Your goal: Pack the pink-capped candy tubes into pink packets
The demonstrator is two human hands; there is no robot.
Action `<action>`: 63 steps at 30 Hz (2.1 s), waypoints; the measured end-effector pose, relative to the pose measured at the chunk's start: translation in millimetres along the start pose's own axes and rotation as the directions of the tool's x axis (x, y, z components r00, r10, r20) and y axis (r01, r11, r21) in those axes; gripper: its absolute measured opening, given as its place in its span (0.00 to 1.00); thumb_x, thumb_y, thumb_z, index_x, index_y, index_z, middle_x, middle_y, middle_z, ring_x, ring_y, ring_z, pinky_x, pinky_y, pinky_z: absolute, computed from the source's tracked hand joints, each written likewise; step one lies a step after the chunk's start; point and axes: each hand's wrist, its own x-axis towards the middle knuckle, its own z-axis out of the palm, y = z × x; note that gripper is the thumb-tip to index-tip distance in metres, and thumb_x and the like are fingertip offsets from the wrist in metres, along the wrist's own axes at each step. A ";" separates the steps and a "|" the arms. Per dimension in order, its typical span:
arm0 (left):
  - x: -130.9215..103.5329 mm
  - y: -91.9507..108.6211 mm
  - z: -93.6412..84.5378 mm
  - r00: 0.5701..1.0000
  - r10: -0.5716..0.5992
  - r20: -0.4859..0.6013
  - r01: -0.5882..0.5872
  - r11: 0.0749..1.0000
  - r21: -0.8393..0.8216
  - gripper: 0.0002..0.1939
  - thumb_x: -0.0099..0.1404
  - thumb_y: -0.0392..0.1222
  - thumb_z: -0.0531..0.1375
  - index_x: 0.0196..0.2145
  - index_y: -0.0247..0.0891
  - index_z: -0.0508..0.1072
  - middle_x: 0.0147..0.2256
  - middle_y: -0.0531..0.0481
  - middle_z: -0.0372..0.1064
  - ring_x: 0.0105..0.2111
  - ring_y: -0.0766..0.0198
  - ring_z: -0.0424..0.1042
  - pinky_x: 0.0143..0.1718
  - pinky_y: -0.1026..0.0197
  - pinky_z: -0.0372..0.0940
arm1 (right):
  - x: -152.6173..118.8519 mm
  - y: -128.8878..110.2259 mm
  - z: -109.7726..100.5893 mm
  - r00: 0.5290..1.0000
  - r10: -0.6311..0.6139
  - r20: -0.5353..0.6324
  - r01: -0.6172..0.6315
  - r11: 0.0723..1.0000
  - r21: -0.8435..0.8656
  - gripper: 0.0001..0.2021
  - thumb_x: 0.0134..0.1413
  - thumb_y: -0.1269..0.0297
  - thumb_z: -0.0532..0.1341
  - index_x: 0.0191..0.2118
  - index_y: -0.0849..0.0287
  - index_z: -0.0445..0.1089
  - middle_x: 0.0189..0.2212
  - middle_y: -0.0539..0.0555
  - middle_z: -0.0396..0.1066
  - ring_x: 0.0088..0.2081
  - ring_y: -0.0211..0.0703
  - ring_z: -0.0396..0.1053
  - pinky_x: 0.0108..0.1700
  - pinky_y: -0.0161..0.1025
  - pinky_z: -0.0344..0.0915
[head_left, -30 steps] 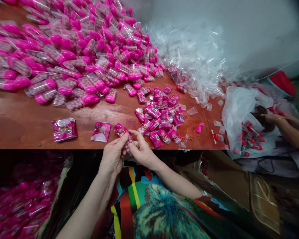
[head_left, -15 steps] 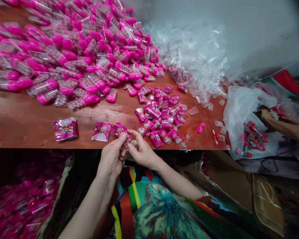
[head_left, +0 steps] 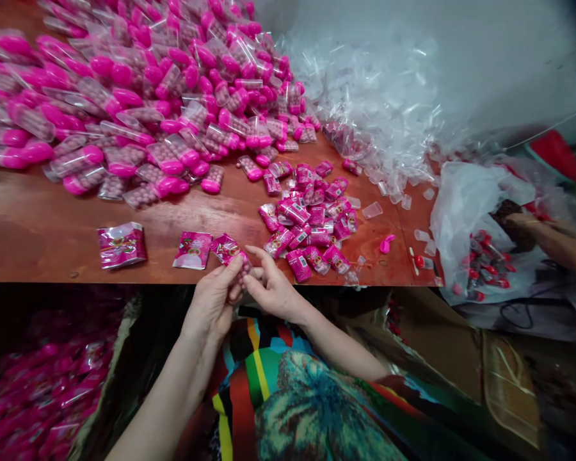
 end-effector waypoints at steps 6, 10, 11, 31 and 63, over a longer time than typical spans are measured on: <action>-4.9 -6.2 -5.9 0.979 -0.035 0.201 0.021 0.997 0.069 0.18 0.52 0.51 0.72 0.29 0.32 0.76 0.21 0.53 0.67 0.18 0.74 0.58 0.20 0.69 0.53 | 2.7 -1.3 -12.3 0.997 0.051 -0.053 -0.040 0.979 0.199 0.32 0.62 0.53 0.61 0.65 0.54 0.48 0.27 0.43 0.65 0.23 0.32 0.62 0.25 0.30 0.59; -4.5 -3.5 -5.3 0.978 -0.002 0.208 -0.039 0.981 0.190 0.20 0.56 0.55 0.69 0.26 0.35 0.72 0.15 0.56 0.60 0.15 0.73 0.55 0.20 0.68 0.50 | 3.1 -5.8 -18.1 0.998 0.059 -0.037 -0.050 0.977 0.205 0.30 0.62 0.52 0.61 0.64 0.55 0.51 0.23 0.41 0.61 0.20 0.30 0.55 0.22 0.28 0.51; -4.1 -1.6 -4.8 0.982 0.017 0.188 -0.053 0.980 0.191 0.20 0.56 0.55 0.69 0.26 0.35 0.71 0.13 0.58 0.57 0.15 0.73 0.53 0.19 0.68 0.48 | 2.8 -6.8 -18.1 0.998 0.048 -0.041 -0.039 0.979 0.198 0.29 0.62 0.53 0.62 0.63 0.56 0.52 0.23 0.41 0.62 0.21 0.31 0.57 0.23 0.28 0.52; -15.3 -2.8 -5.5 0.983 0.074 0.170 -0.121 0.950 0.287 0.21 0.53 0.57 0.69 0.35 0.36 0.81 0.21 0.49 0.71 0.16 0.71 0.58 0.17 0.67 0.48 | -13.3 -33.9 -57.0 0.883 -0.172 -0.437 0.061 0.965 -0.256 0.28 0.60 0.53 0.62 0.62 0.52 0.57 0.29 0.48 0.70 0.23 0.36 0.62 0.26 0.34 0.60; 12.6 24.6 -37.9 0.855 0.495 -0.154 -0.441 0.851 0.286 0.15 0.55 0.50 0.68 0.29 0.33 0.76 0.14 0.61 0.54 0.14 0.74 0.48 0.16 0.67 0.42 | 75.7 -11.2 19.0 0.899 -0.430 -0.082 0.254 0.665 -0.703 0.19 0.64 0.65 0.60 0.59 0.63 0.65 0.42 0.57 0.73 0.44 0.44 0.69 0.50 0.42 0.64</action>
